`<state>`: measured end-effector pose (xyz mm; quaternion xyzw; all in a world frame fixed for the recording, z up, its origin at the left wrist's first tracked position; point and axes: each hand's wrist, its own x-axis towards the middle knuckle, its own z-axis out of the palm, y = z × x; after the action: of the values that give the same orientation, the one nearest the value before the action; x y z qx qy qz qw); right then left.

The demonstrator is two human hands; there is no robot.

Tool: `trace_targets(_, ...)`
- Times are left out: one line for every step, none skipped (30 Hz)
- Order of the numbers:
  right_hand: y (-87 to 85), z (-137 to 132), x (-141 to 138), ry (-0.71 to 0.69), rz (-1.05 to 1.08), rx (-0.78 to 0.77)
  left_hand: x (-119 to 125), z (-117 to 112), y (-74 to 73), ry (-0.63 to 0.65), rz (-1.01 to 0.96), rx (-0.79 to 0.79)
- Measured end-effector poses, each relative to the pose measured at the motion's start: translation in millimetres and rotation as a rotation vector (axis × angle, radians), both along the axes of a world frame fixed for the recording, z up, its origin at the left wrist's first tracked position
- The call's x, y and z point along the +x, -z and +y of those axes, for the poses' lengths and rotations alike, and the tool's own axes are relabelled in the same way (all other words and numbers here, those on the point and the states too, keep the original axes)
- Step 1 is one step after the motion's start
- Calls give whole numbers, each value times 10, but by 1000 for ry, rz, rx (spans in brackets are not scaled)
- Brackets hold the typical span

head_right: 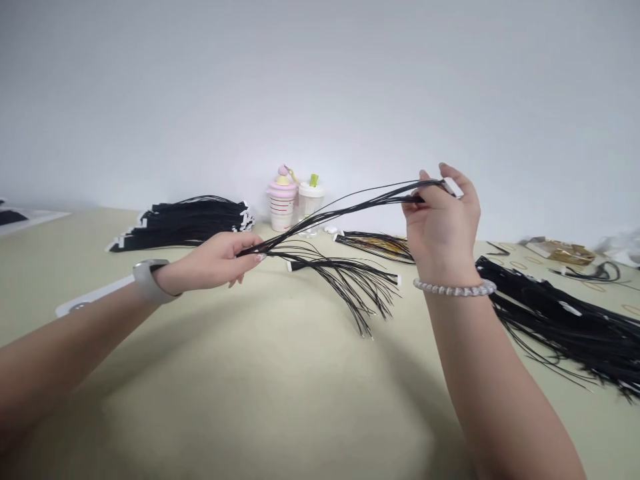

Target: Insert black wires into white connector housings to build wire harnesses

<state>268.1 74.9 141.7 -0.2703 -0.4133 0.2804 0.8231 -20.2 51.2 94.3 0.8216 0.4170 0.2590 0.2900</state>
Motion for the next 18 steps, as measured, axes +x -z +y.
trace_targets(-8,-7,-2,-37,20,-36,-4,7,7,-8,-1,3)
trace_targets(-13,-13,-4,-68,25,-64,-10,17,14,-16,-2,3)
trace_targets(-16,-15,-5,-91,20,-83,-17,28,21,-23,-5,4)
trace_targets(-17,-16,-5,-109,8,-96,-27,42,27,-27,-6,6)
trace_targets(-15,-15,-3,-120,-18,-106,-39,57,31,-28,-9,8)
trace_targets(-12,-15,-1,-122,-55,-117,-54,73,32,-26,-15,12)
trace_targets(-8,-15,2,-113,-97,-131,-71,90,30,-23,-22,13)
trace_targets(-4,-19,5,-100,-141,-150,-90,107,25,-23,-28,13)
trace_targets(0,-25,7,-91,-191,-172,-110,123,18,-22,-33,5)
trace_targets(3,-34,8,-87,-243,-195,-131,138,11,-19,-35,-10)
trace_targets(5,-45,8,-91,-286,-217,-153,153,5,-14,-34,-30)
trace_targets(6,-57,6,-101,-322,-234,-173,168,1,-7,-30,-52)
trace_targets(8,-68,5,-109,-363,-249,-192,184,1,2,-24,-72)
trace_targets(11,-77,5,-109,-407,-260,-209,201,6,13,-16,-90)
trace_targets(15,-84,7,-107,-452,-268,-224,219,15,21,-6,-104)
trace_targets(21,-88,11,-105,-495,-272,-238,239,29,23,5,-111)
trace_targets(29,-89,17,-105,-529,-275,-250,261,45,22,18,-119)
trace_targets(39,-90,25,-115,-553,-278,-261,282,63,22,32,-128)
